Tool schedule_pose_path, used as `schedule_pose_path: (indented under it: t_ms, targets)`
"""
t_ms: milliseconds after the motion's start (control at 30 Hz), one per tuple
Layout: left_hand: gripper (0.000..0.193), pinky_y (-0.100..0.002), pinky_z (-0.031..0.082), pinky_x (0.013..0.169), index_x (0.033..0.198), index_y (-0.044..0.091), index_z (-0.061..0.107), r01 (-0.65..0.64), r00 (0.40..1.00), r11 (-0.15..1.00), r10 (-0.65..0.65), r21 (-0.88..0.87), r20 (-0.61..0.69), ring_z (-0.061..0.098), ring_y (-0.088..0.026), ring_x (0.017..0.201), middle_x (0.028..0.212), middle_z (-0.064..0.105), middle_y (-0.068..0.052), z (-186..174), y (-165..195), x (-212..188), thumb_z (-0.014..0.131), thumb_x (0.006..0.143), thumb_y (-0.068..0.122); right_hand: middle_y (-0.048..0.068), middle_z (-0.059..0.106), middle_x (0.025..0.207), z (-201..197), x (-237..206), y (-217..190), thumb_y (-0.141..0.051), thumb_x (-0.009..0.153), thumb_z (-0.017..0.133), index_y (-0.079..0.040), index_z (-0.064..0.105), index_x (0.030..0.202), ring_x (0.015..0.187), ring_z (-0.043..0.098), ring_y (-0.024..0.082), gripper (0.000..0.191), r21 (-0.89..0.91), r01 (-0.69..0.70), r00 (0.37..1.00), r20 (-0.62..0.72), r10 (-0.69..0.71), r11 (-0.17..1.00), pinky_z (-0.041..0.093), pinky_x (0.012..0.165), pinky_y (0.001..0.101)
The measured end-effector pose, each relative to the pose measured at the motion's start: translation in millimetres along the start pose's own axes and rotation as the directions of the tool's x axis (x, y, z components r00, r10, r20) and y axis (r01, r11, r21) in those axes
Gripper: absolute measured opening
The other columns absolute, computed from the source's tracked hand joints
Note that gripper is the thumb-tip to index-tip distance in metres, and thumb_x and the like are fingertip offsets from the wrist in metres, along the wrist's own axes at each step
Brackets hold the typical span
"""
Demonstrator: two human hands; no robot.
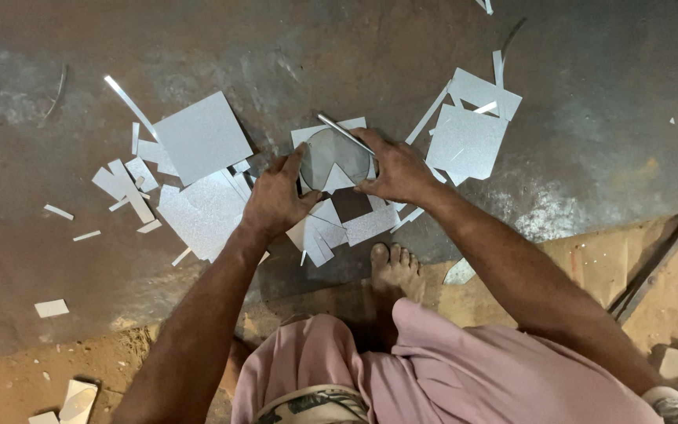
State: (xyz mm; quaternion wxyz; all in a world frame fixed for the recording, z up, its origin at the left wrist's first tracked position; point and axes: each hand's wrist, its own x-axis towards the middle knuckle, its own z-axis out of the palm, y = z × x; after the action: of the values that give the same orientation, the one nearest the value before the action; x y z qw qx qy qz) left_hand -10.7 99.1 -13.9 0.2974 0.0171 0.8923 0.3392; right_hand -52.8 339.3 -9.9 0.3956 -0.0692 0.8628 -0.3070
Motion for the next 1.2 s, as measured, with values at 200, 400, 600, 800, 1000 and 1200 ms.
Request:
schedule_pose_path:
  t_ms: [200,400,600,800,1000,1200]
  targets:
    - [0.091,-0.048,0.058,0.093,0.154,0.005,0.039,-0.02,1.0,0.998,0.021,0.062,-0.015,0.072,-0.044,0.1,0.13,0.061,-0.032,-4.3,-8.8,2.7,0.083,0.079,0.033,0.021,0.073,0.104,-1.5,2.7,-8.3,-0.024,0.071,0.089,-0.016,0.04,0.15,0.096,0.074,0.038,0.093,-0.067,0.168,0.981,-0.085,-0.174,0.983,0.058,0.088,0.0468]
    - [0.09,-0.047,0.059,0.091,0.151,0.006,0.043,-0.023,0.999,0.999,0.024,0.045,-0.03,0.072,-0.043,0.099,0.128,0.062,-0.032,-5.1,-15.8,2.8,0.086,0.076,0.031,0.024,0.074,0.103,0.5,6.7,-10.0,-0.026,0.072,0.089,-0.016,0.039,0.149,0.098,0.073,0.042,0.092,-0.15,0.096,0.994,-0.039,-0.103,0.984,0.056,0.09,0.0507]
    - [0.087,-0.049,0.06,0.087,0.15,0.004,0.044,-0.056,0.997,0.993,0.062,0.106,-0.053,0.073,-0.043,0.096,0.122,0.065,-0.031,-1.0,-15.5,3.3,0.083,0.078,0.035,0.024,0.073,0.104,0.7,8.1,-12.5,-0.027,0.074,0.086,-0.018,0.036,0.15,0.099,0.072,0.042,0.093,-0.153,0.037,0.999,-0.02,-0.04,0.988,0.056,0.09,0.0503]
    - [0.091,-0.048,0.061,0.083,0.158,0.005,0.035,0.001,0.998,0.925,-0.027,0.38,0.064,0.074,-0.04,0.095,0.119,0.069,-0.026,-12.9,6.6,4.1,0.074,0.086,0.045,0.024,0.073,0.102,3.5,9.0,-17.9,-0.028,0.077,0.082,-0.02,0.031,0.151,0.098,0.071,0.045,0.09,-0.229,0.014,1.0,-0.009,-0.016,0.973,0.055,0.091,0.0538]
    - [0.084,-0.045,0.06,0.081,0.15,0.001,0.043,-0.016,0.998,0.829,-0.02,0.559,0.059,0.063,-0.037,0.118,0.134,0.06,-0.021,-3.3,31.3,9.9,0.07,0.084,0.046,0.027,0.071,0.107,-0.2,10.7,-23.5,-0.027,0.076,0.083,-0.021,0.03,0.15,0.104,0.067,0.048,0.091,-0.268,-0.027,1.0,0.006,0.03,0.963,0.052,0.093,0.0555]
    - [0.034,-0.048,0.06,0.087,0.115,-0.002,0.072,-0.188,0.948,0.823,0.294,0.536,-0.119,0.054,-0.045,0.131,0.142,0.056,-0.021,48.2,45.5,14.1,0.062,0.088,0.016,0.025,0.071,0.111,8.8,16.1,-14.2,-0.013,0.075,0.076,-0.02,0.03,0.152,0.106,0.067,0.047,0.09,-0.368,-0.033,0.999,0.019,0.042,0.929,0.053,0.092,0.0559]
